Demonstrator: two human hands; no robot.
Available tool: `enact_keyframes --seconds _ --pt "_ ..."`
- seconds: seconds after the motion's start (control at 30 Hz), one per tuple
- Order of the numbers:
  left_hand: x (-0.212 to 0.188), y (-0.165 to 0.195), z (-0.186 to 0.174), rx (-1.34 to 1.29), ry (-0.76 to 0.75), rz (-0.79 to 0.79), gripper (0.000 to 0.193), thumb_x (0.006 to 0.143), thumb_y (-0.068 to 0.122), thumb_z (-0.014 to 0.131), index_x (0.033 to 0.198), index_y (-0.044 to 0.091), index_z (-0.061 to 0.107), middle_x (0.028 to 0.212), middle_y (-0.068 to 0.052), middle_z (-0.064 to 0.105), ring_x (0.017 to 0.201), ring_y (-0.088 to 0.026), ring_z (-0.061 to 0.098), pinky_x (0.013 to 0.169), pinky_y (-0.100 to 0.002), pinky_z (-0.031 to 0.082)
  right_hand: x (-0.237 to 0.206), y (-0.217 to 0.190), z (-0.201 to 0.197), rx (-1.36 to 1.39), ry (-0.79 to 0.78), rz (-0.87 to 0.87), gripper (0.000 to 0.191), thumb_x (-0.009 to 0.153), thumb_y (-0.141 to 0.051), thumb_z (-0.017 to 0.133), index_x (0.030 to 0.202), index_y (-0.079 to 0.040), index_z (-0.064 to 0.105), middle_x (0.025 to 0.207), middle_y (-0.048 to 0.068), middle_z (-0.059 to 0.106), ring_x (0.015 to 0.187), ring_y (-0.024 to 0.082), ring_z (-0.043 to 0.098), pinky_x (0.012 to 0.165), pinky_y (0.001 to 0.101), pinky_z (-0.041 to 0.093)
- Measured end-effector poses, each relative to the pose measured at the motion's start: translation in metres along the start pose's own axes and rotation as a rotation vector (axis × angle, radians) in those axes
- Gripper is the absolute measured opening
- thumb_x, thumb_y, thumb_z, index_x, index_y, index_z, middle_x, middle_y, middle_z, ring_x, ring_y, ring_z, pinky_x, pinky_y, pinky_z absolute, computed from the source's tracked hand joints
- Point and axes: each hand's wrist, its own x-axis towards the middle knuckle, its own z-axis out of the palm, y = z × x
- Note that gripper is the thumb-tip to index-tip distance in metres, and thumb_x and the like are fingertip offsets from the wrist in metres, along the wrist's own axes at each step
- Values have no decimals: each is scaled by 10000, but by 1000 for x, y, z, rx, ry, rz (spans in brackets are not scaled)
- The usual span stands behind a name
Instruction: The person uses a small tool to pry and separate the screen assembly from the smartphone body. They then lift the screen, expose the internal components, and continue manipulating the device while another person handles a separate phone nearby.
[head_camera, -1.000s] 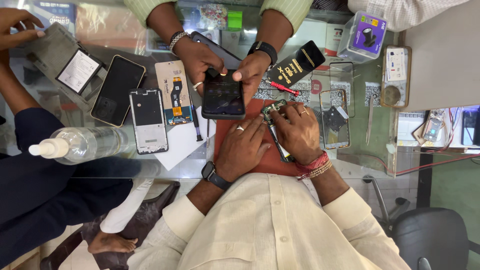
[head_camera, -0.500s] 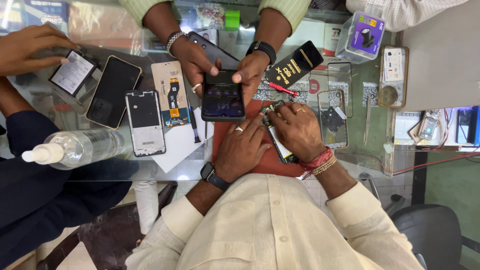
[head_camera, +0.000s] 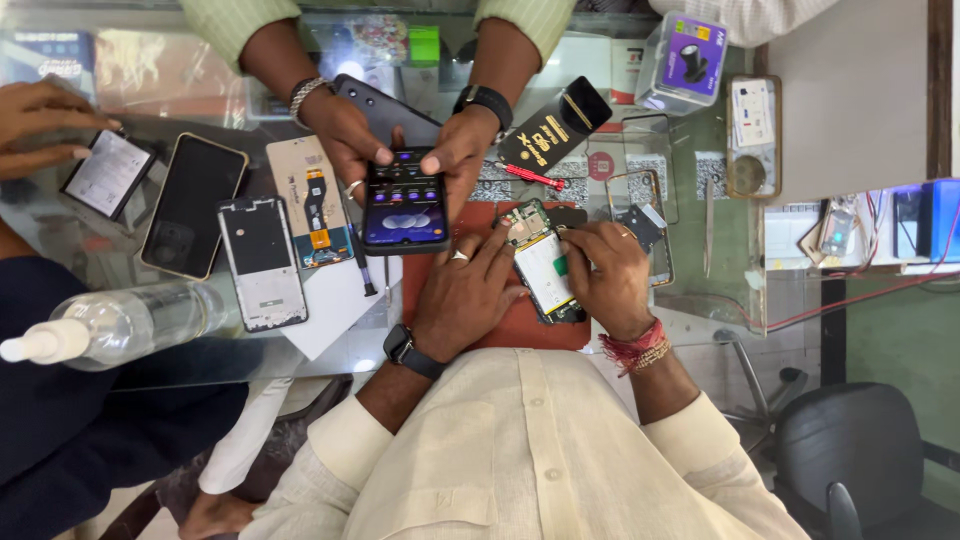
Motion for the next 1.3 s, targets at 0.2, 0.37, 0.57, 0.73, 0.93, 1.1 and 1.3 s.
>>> enact_keyframes --seconds 0.2,0.37,0.57,0.73,0.93,1.1,1.3 --pt "-1 -1 2 -10 8 12 615 871 423 745 1297 -1 616 1472 -144 546 1142 -295 559 959 -501 462 10 9 1 16 -141 -4 95 883 -1 704 968 -41 707 909 98 664 858 325 666 769 424 532" --pt "-4 -2 3 -10 36 16 592 873 385 749 1298 -8 626 1458 -162 551 1143 -308 562 949 -482 468 26 12 3 -33 -272 13 85 878 -34 715 955 -67 723 881 91 646 827 325 664 704 423 526" --pt "-4 -4 3 -20 44 10 550 868 382 752 1271 22 653 1466 -174 536 1144 -318 566 961 -495 470 35 7 0 -67 -327 14 110 862 -29 709 945 -92 743 881 74 675 808 310 682 674 417 531" --pt "-4 -4 6 12 84 27 484 866 388 751 1240 87 681 1474 -177 514 1181 -338 563 974 -504 469 36 7 1 -77 -339 31 102 868 -47 706 941 -104 750 870 72 685 794 310 687 664 418 530" --pt "-5 -3 9 50 66 27 477 875 405 749 1222 81 713 1476 -159 520 1141 -312 563 947 -494 468 39 15 4 -98 -415 20 73 901 -76 673 944 -103 726 899 80 689 773 318 683 668 436 527" --pt "-5 -3 8 66 60 24 467 871 413 751 1202 85 717 1473 -158 525 1125 -305 559 949 -493 470 40 17 8 -134 -440 25 50 898 -57 644 915 -92 675 888 90 666 778 337 674 652 453 513" --pt "-5 -1 5 61 50 24 476 871 404 754 1218 81 717 1459 -156 531 1127 -296 560 961 -489 473 39 20 7 -87 -435 15 53 896 -44 612 929 -78 634 904 105 661 801 370 669 663 473 509"
